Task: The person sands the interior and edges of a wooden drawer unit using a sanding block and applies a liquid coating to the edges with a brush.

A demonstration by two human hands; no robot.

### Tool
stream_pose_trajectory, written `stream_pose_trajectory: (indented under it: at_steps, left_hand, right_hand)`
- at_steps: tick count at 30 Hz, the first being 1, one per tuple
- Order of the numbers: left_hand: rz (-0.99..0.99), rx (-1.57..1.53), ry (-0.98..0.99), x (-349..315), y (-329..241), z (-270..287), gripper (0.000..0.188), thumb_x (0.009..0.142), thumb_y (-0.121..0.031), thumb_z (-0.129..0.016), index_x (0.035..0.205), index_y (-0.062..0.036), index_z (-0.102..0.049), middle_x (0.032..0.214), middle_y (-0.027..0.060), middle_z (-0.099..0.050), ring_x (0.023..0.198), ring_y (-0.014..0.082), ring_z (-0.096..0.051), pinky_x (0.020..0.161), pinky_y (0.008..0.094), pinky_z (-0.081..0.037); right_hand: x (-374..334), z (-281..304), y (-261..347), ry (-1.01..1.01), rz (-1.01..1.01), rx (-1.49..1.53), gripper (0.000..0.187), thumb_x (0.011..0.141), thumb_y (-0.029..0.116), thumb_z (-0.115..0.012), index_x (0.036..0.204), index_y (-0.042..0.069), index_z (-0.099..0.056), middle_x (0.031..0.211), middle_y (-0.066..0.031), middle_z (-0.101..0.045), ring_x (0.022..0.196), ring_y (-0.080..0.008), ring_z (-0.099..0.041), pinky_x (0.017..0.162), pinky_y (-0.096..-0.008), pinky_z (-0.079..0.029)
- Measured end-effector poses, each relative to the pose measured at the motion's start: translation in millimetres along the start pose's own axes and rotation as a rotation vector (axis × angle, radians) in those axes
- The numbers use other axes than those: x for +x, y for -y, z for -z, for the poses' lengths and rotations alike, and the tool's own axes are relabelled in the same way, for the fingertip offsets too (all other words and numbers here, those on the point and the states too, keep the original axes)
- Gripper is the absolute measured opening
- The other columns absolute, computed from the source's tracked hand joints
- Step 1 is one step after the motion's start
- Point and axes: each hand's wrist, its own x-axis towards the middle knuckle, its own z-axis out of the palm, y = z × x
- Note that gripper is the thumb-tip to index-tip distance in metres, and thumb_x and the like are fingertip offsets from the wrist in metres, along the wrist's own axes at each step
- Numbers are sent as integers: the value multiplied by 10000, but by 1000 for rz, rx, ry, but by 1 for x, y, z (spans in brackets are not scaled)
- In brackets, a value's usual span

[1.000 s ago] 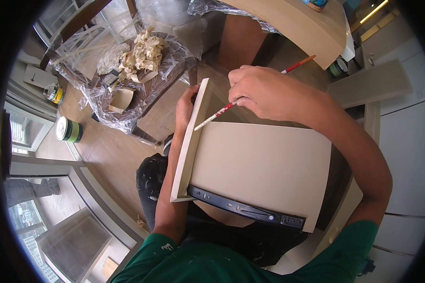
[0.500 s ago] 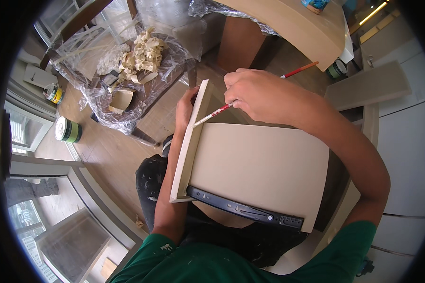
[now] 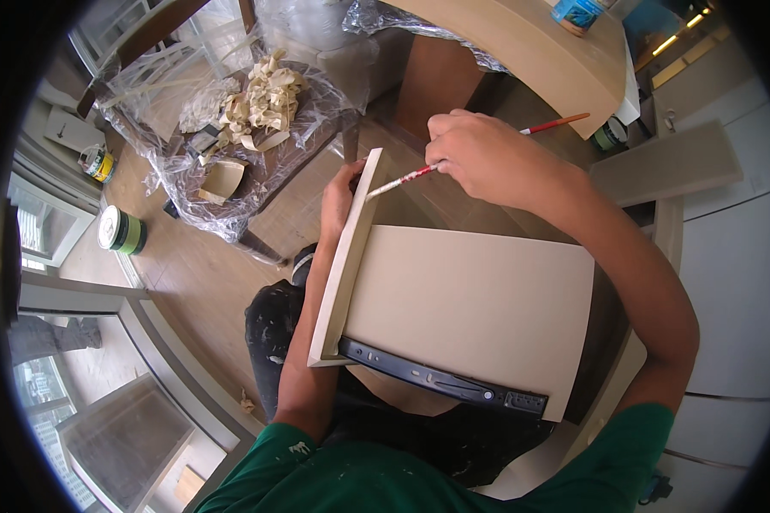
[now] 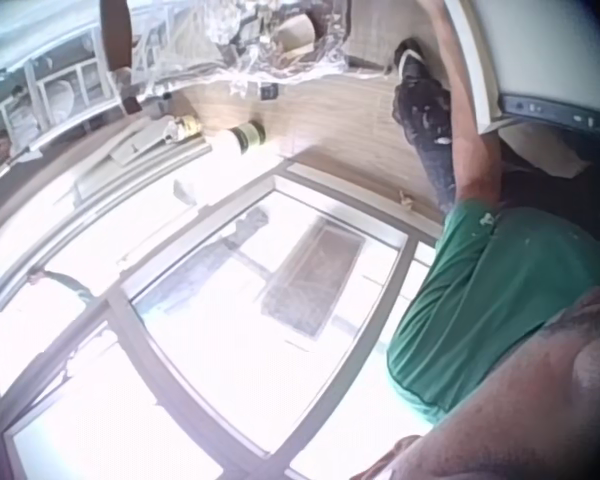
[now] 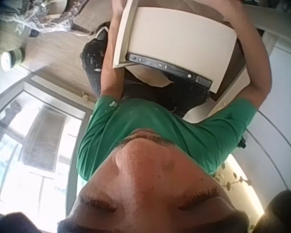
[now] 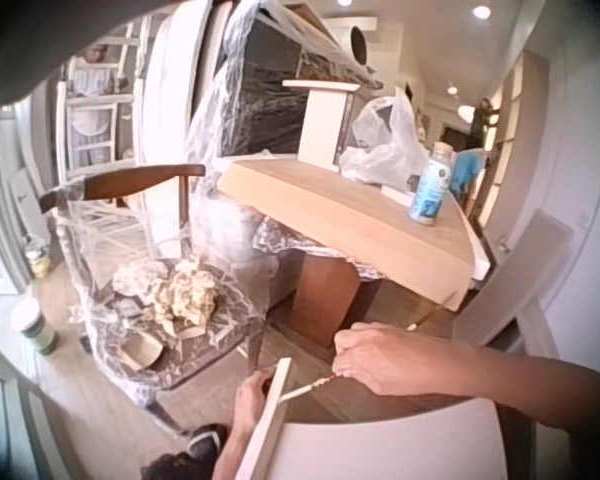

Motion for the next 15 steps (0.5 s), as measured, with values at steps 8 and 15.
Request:
stream_pose_trajectory:
  at_steps: [8, 15]
  left_hand:
    - [5, -80, 6, 1, 1, -2, 386, 1011, -230, -562, 1181, 48, -768, 990, 79, -766, 827, 124, -653, 754, 270, -496]
    - [-58, 69, 25, 0, 3, 2, 409, 1041, -267, -551, 1236, 36, -744, 1038, 100, -757, 874, 152, -676, 793, 291, -527]
  right_hand:
    - [-2, -1, 27, 58, 56, 188, 97, 957, 66, -666, 939, 21, -750, 958, -94, -605, 988, -298, -617, 884, -433, -517]
    - [4, 3, 2, -7, 24, 64, 102, 958, 67, -671, 933, 21, -758, 968, -99, -614, 994, -293, -615, 888, -431, -518]
